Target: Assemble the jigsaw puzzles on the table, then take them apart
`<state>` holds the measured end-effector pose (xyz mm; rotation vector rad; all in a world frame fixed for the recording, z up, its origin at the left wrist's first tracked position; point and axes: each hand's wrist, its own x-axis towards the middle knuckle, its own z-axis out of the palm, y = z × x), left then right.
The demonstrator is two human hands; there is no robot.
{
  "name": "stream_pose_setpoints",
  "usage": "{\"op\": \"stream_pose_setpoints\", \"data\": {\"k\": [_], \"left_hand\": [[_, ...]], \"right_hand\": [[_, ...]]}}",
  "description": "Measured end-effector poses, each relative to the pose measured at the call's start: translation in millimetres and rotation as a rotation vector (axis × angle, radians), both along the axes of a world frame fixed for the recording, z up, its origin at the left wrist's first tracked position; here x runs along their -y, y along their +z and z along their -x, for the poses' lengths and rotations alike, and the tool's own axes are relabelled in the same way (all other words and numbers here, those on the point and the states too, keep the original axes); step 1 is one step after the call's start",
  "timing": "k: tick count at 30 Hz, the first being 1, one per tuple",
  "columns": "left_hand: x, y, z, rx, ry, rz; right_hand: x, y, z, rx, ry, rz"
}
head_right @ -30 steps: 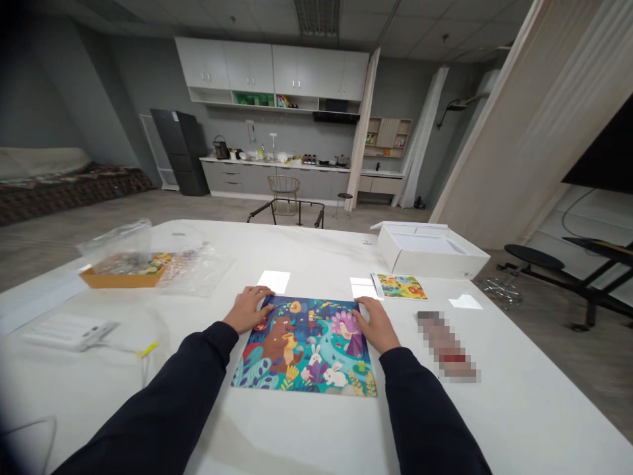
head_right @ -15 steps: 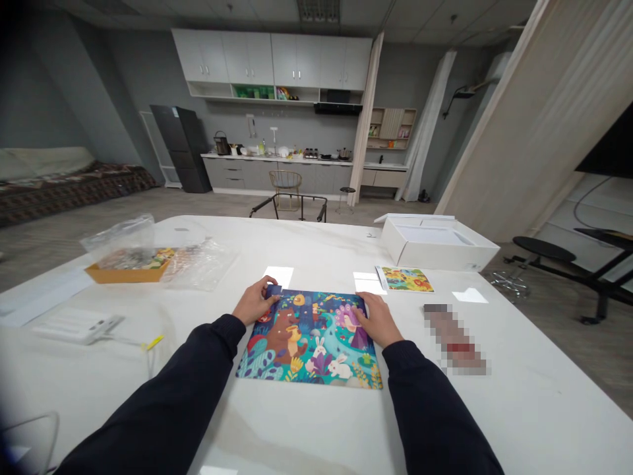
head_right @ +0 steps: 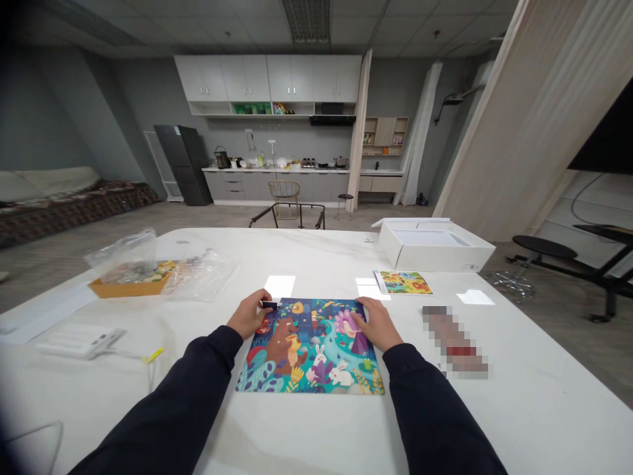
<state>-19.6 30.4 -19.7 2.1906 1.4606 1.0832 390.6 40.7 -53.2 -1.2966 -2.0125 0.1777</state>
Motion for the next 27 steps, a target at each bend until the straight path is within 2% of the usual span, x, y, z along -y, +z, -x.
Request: {"op": "stream_pose_setpoints", "data": {"k": [2, 8, 16, 23, 27], "left_hand": [[-0.2, -1.2, -1.5, -0.009, 0.002, -0.009], [-2.2, -5.9, -7.5, -0.071, 0.095, 0.097], [3.4, 6.0, -9.2, -0.067, 0.082, 0.132], [0.3, -0.9, -8.1, 0.138, 0.105, 0.126], [-5.6, -7.5, -8.0, 0.332, 0.092, 0.189]], "right_hand": [[-0.7, -1.1, -0.4, -0.003, 0.001, -0.002], [-1.3, -2.1, 0.2, -0.016, -0.004, 0.009], [0.0, -1.5, 2.2, -0.025, -0.015, 0.015], [1.2, 1.1, 2.8, 0.007, -0.01, 0.029], [1.2, -0.1, 2.2, 0.018, -0.016, 0.029]]}}
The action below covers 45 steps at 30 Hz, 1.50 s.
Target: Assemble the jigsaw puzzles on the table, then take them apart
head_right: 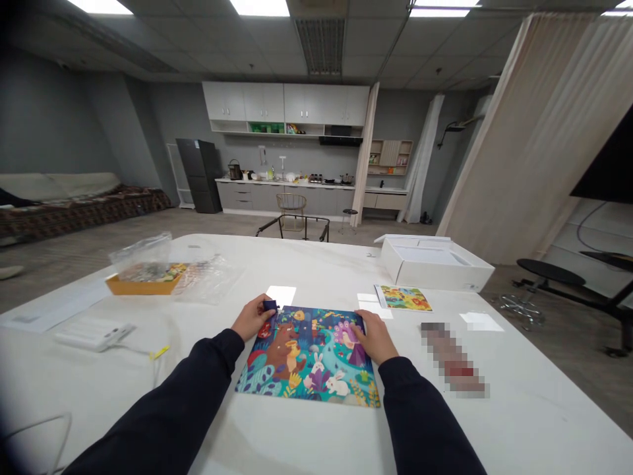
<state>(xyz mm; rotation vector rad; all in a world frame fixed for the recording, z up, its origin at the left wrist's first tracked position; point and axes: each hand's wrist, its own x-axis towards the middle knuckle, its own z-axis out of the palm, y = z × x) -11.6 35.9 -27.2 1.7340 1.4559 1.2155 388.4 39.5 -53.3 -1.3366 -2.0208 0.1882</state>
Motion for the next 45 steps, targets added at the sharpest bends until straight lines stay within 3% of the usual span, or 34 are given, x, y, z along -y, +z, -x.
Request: {"op": "stream_pose_setpoints", "data": {"k": [3, 8, 13, 19, 23, 29, 32, 36, 45], "left_hand": [[-1.1, -1.0, 0.7, 0.007, 0.017, -0.017], [5.0, 5.1, 4.0, -0.372, -0.013, -0.183], [11.7, 12.8, 1.3, -0.498, -0.1, -0.126], [13.7, 19.3, -1.9, -0.47, -0.091, -0.105], [16.1, 28.7, 9.7, -0.368, -0.063, -0.116], [21.4, 18.1, 30.7, -0.208, -0.195, 0.144], [21.6, 12.5, 29.6, -0.224, -0.166, 0.119], [22.9, 16.4, 21.8, -0.306, -0.168, 0.051], [24.7, 16.9, 12.1, -0.207, -0.119, 0.037]], "right_hand": [[-0.5, -1.0, -0.5, -0.003, -0.006, -0.002], [-1.5, -2.0, -1.0, -0.013, 0.001, -0.005], [-0.7, -4.3, -0.6, -0.034, 0.0, -0.009], [0.2, -5.2, -0.2, -0.042, -0.02, 0.023], [-0.3, -2.9, 0.6, -0.051, -0.027, 0.048], [4.2, 8.6, 8.7, -0.168, 0.012, 0.032], [8.4, 16.9, 13.6, -0.265, 0.038, 0.02], [9.9, 22.0, 15.4, -0.318, 0.02, -0.013], [4.0, 11.0, 13.1, -0.323, 0.066, 0.023]]}}
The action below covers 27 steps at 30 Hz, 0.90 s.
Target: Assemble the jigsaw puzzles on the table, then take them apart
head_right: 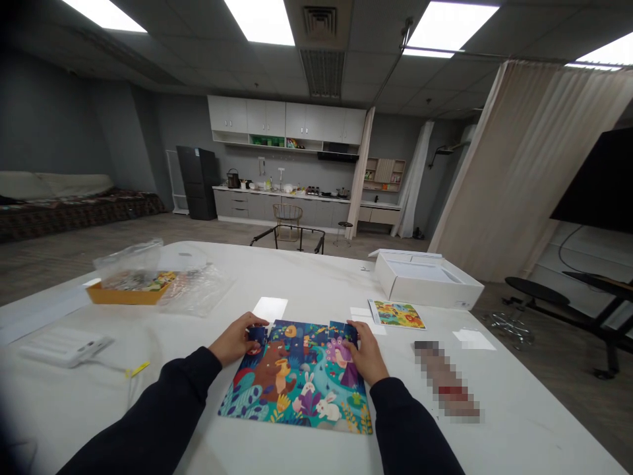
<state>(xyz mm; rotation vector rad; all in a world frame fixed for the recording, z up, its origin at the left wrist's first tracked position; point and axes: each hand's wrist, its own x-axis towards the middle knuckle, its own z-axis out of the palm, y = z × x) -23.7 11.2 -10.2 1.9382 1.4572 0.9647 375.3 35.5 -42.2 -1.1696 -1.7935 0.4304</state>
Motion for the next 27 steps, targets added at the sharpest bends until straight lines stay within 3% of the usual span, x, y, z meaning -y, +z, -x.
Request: {"op": "stream_pose_setpoints", "data": {"k": [11, 15, 20, 27], "left_hand": [[2.7, 16.0, -4.8, 0.149, 0.004, 0.072], [1.1, 14.4, -1.8, 0.213, -0.052, 0.14], [3.6, 7.5, -1.9, 0.128, -0.132, 0.175], [5.0, 7.9, -4.0, 0.108, -0.111, 0.125]], "right_hand": [[6.0, 10.6, 2.3, 0.088, 0.009, -0.028], [9.9, 15.0, 5.9, 0.14, 0.018, -0.021], [10.2, 12.6, 7.2, 0.194, 0.02, -0.008], [9.6, 17.9, 6.4, 0.171, 0.023, -0.054]]}}
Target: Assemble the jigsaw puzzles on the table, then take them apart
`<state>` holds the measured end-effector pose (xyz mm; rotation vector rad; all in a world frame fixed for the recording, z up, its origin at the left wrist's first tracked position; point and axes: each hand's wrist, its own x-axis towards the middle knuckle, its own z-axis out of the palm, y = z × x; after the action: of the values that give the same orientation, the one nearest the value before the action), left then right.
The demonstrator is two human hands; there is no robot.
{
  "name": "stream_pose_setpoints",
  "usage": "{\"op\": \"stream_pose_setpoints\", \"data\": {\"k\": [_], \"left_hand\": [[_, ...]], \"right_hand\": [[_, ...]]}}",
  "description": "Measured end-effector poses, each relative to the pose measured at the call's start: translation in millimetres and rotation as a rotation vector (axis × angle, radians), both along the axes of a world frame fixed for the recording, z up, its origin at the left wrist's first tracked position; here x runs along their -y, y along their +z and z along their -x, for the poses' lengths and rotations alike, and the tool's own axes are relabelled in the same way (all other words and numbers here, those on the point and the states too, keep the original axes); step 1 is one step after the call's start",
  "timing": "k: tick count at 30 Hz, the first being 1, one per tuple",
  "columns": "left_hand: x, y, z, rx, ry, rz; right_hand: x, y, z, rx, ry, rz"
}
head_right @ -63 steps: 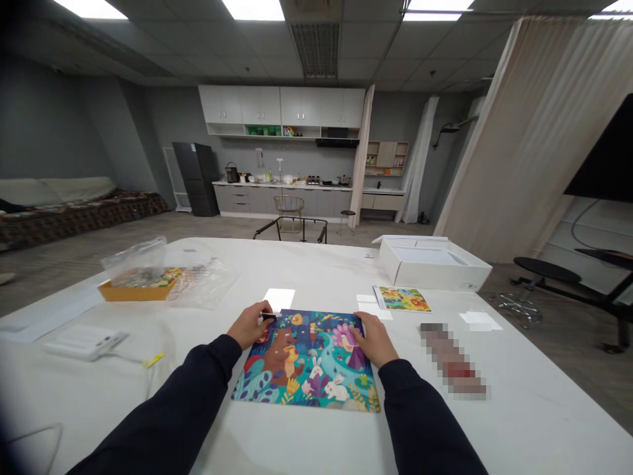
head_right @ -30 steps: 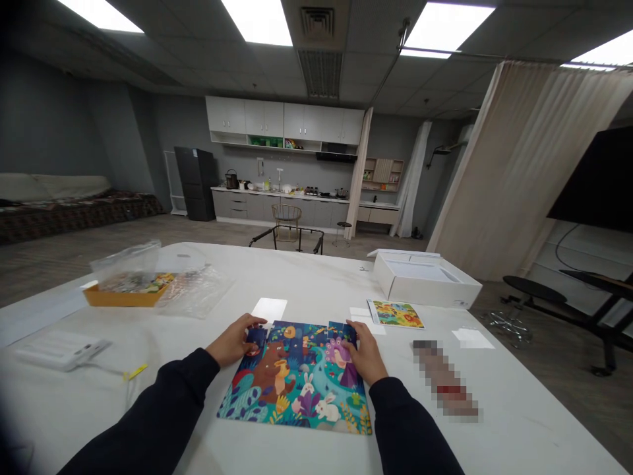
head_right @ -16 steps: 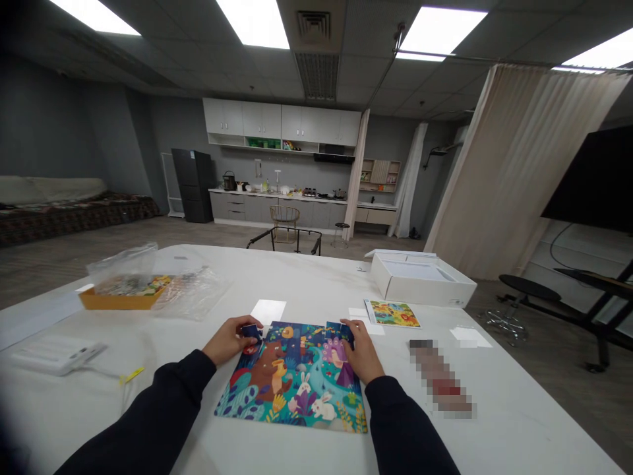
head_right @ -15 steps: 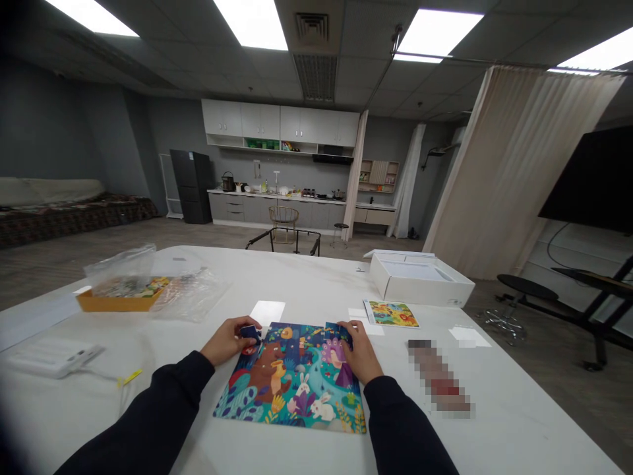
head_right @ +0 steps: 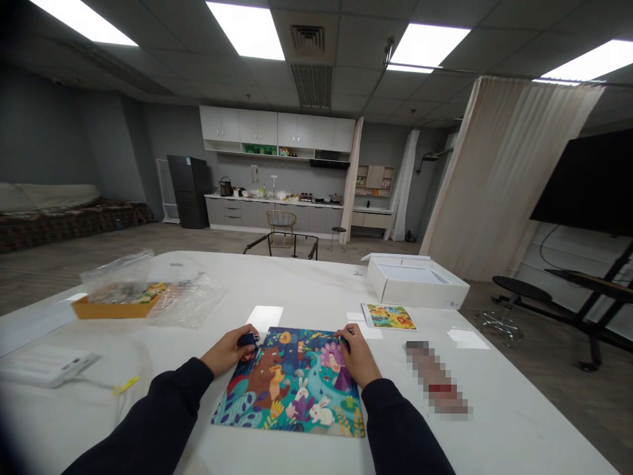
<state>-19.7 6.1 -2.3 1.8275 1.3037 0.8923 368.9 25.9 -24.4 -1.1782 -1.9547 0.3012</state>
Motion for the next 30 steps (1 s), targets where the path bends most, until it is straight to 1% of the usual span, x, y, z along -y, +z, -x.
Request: {"op": "stream_pose_setpoints", "data": {"k": [3, 10, 12, 15, 18, 21, 26, 30], "left_hand": [[-0.1, 1.2, 0.7, -0.012, 0.02, -0.055], [1.6, 0.3, -1.0, -0.194, -0.009, -0.071], [1.6, 1.9, -1.0, -0.228, 0.003, -0.081], [3.1, 6.6, -1.8, -0.313, 0.004, -0.131], [6.0, 10.7, -3.8, -0.416, -0.021, -0.201], [7.2, 10.3, -4.8, -0.478, -0.048, -0.208], [3.6, 5.3, -1.9, -0.499, -0.035, -0.179], [2.1, 5.7, -0.9, -0.39, -0.043, -0.169]], "right_hand": [[-0.1, 0.2, -1.3, -0.027, 0.002, -0.015], [-3.8, -4.5, -2.5, -0.085, -0.023, -0.023], [-3.3, -2.5, -1.4, -0.074, -0.024, -0.009], [0.5, 3.5, 0.5, -0.037, -0.016, 0.059], [5.1, 8.8, 1.7, 0.021, -0.005, 0.115], [7.2, 9.2, 1.6, 0.061, 0.017, 0.121], [6.9, 5.6, 0.5, 0.042, 0.038, 0.128], [6.0, 6.8, -0.3, -0.019, 0.033, 0.106]]}}
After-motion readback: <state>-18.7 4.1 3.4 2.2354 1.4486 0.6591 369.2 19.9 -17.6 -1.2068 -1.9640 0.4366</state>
